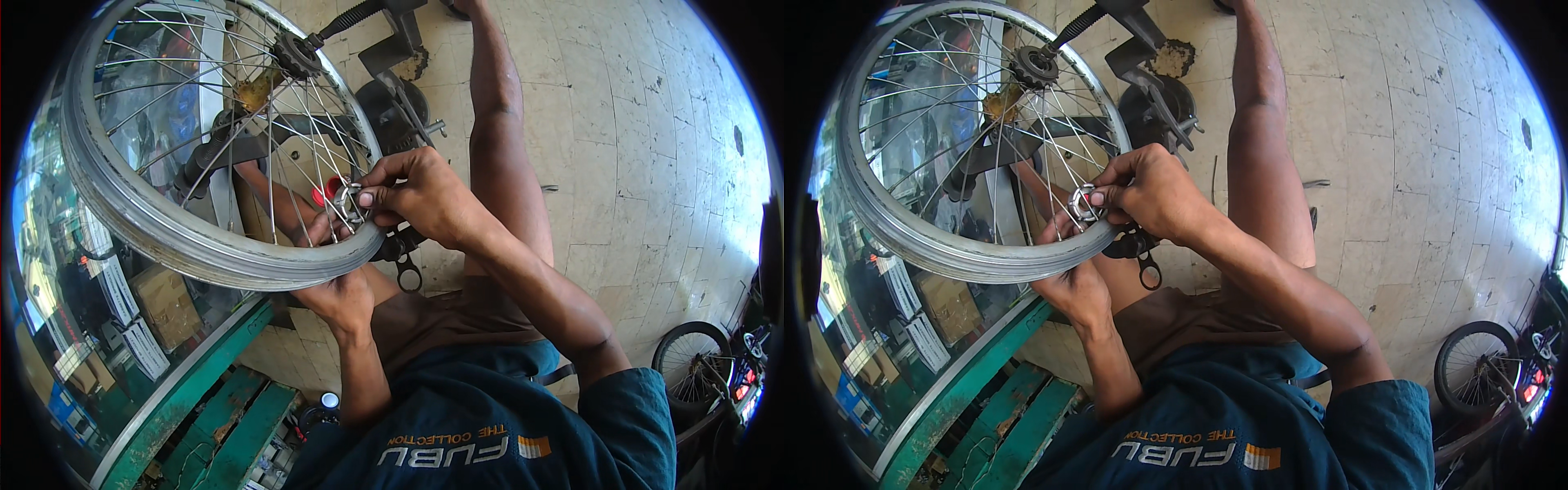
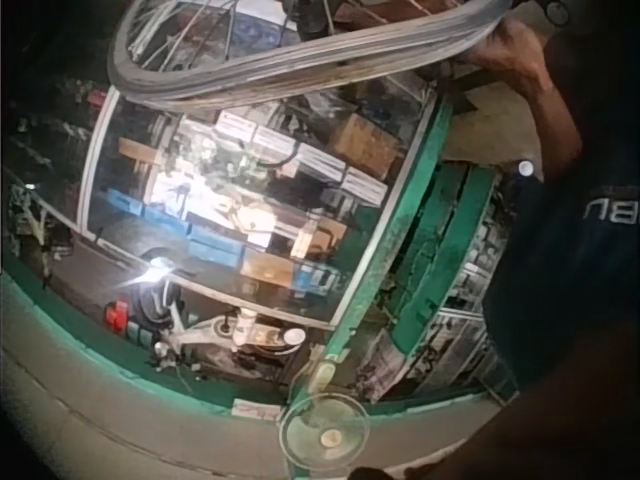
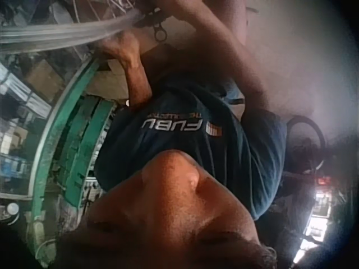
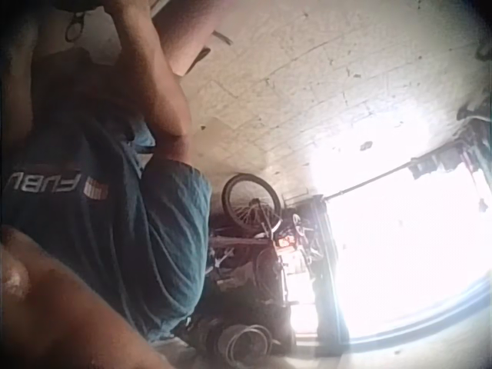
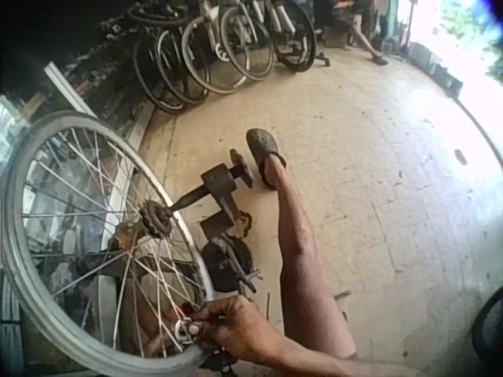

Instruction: The recorder is truing a bicycle wheel by adjusting the spoke tension with a spoke wrench while the wheel is mounted on a truing stand.

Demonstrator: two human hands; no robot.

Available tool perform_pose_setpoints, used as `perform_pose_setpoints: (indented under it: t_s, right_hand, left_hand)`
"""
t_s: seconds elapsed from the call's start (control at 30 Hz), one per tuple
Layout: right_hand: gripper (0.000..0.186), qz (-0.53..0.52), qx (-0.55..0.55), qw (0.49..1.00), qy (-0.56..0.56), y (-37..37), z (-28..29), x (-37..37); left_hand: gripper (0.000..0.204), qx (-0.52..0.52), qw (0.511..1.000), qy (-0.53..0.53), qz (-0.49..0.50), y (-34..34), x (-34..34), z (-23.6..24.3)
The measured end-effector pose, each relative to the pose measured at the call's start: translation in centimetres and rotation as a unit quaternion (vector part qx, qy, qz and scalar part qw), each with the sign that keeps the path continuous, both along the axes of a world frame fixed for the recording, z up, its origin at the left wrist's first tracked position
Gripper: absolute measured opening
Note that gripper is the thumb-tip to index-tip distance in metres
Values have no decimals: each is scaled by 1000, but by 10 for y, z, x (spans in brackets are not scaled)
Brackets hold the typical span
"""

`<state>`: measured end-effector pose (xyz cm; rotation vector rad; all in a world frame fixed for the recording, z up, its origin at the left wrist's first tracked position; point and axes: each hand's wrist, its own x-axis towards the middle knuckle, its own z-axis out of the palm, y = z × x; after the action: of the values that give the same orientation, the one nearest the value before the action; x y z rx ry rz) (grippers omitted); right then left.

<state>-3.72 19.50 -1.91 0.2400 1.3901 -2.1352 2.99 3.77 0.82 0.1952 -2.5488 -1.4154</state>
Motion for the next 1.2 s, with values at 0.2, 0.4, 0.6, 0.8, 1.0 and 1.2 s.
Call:
perform_pose_setpoints:
  t_s: [0.2,0.4,0.6,0.8,1.0,1.2]
  right_hand:
    - [8,-9,2,1000,21,-2,-5,0]
    - [16,30,68,986,147,9,1,-10]
    - [23,132,258,923,254,11,20,-30]
    - [20,110,257,920,275,5,21,-26]
    - [23,119,329,903,249,0,27,-28]
    - [20,112,390,880,245,-7,27,-27]
  left_hand:
    - [35,0,1000,-28,-12,-5,-9,8]
    - [30,17,994,-93,-63,-25,-20,4]
    - [27,-14,993,-105,-47,-32,-16,-18]
    - [28,94,986,-135,-21,-27,-15,-16]
    - [27,116,989,-95,-2,-26,-13,-31]
    - [26,-58,995,-81,-11,-24,-15,-36]
